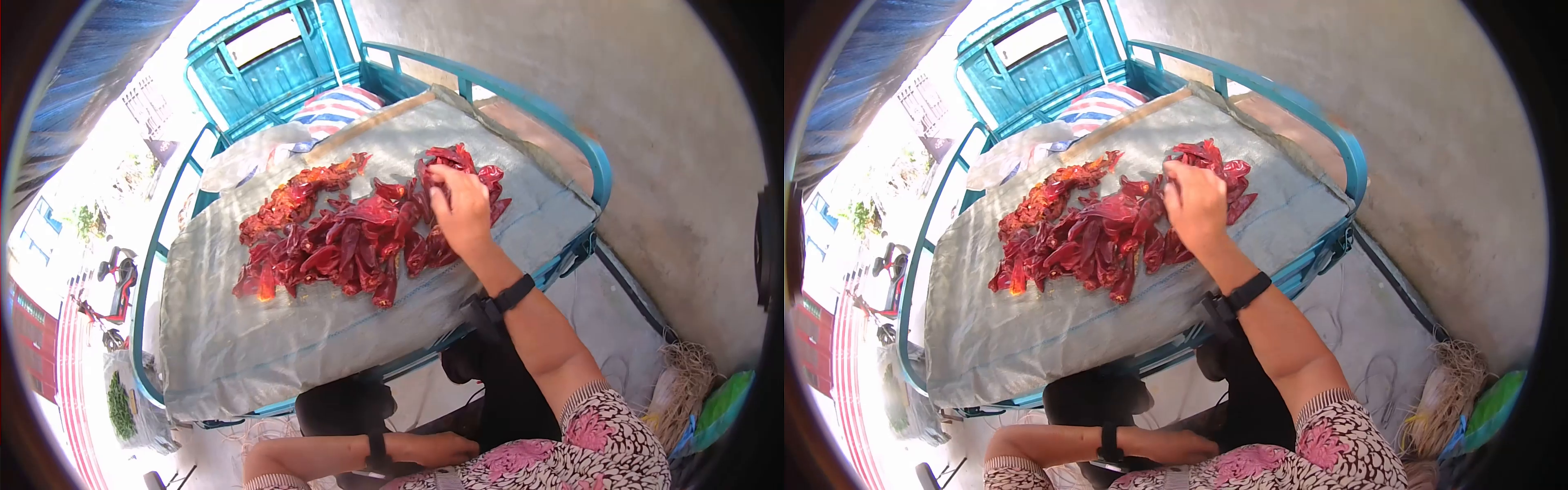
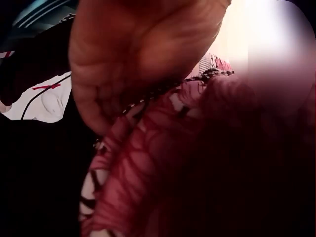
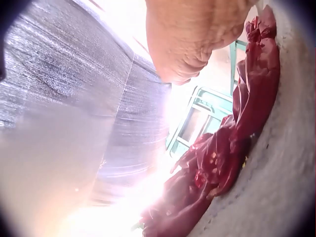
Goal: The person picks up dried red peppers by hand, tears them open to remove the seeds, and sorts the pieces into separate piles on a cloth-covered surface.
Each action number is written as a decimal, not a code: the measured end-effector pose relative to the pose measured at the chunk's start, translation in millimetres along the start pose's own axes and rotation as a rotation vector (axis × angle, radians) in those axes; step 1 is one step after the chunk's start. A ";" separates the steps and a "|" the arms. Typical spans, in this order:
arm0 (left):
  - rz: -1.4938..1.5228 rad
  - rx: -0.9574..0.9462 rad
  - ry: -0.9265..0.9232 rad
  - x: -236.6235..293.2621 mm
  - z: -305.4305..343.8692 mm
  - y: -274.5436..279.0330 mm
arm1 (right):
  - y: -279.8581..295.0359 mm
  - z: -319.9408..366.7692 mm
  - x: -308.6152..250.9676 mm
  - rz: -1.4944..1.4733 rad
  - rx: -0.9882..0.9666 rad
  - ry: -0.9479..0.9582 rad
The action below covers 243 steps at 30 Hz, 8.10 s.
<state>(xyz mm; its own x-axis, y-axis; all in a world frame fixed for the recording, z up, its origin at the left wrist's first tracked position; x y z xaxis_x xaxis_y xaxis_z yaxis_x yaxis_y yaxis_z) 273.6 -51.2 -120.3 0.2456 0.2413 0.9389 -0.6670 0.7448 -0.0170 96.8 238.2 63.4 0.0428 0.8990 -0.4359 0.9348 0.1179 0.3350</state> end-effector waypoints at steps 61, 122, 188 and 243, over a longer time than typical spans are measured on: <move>-0.073 0.970 -0.089 93.2 147.9 132.1 | 27.2 26.5 18.9 0.395 -0.756 0.222; -0.255 1.671 -0.323 123.2 179.8 268.2 | -25.2 41.2 -25.9 -1.063 -0.651 -0.543; -0.465 1.706 -0.260 136.4 187.2 267.6 | -20.5 17.8 15.1 0.253 -0.157 0.063; -0.568 1.797 -0.520 141.3 157.7 266.3 | 20.5 39.1 54.2 0.305 -0.323 -0.277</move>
<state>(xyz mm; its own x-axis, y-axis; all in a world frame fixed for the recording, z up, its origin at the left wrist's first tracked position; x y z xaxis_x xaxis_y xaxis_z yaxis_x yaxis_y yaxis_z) 19.8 83.1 62.1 0.6816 -0.1865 0.7076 -0.5056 -0.8190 0.2712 132.1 272.9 13.9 0.4285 0.7726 -0.4685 0.7111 0.0315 0.7024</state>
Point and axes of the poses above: each hand's wrist, its own z-axis away from the middle knuckle, its own y-axis out of the back of the hand, x = y × z, the point moved 8 cm from there along -z, towards the middle knuckle, and after that the axes turned 4 degrees about -x, right-handed, at the moved point
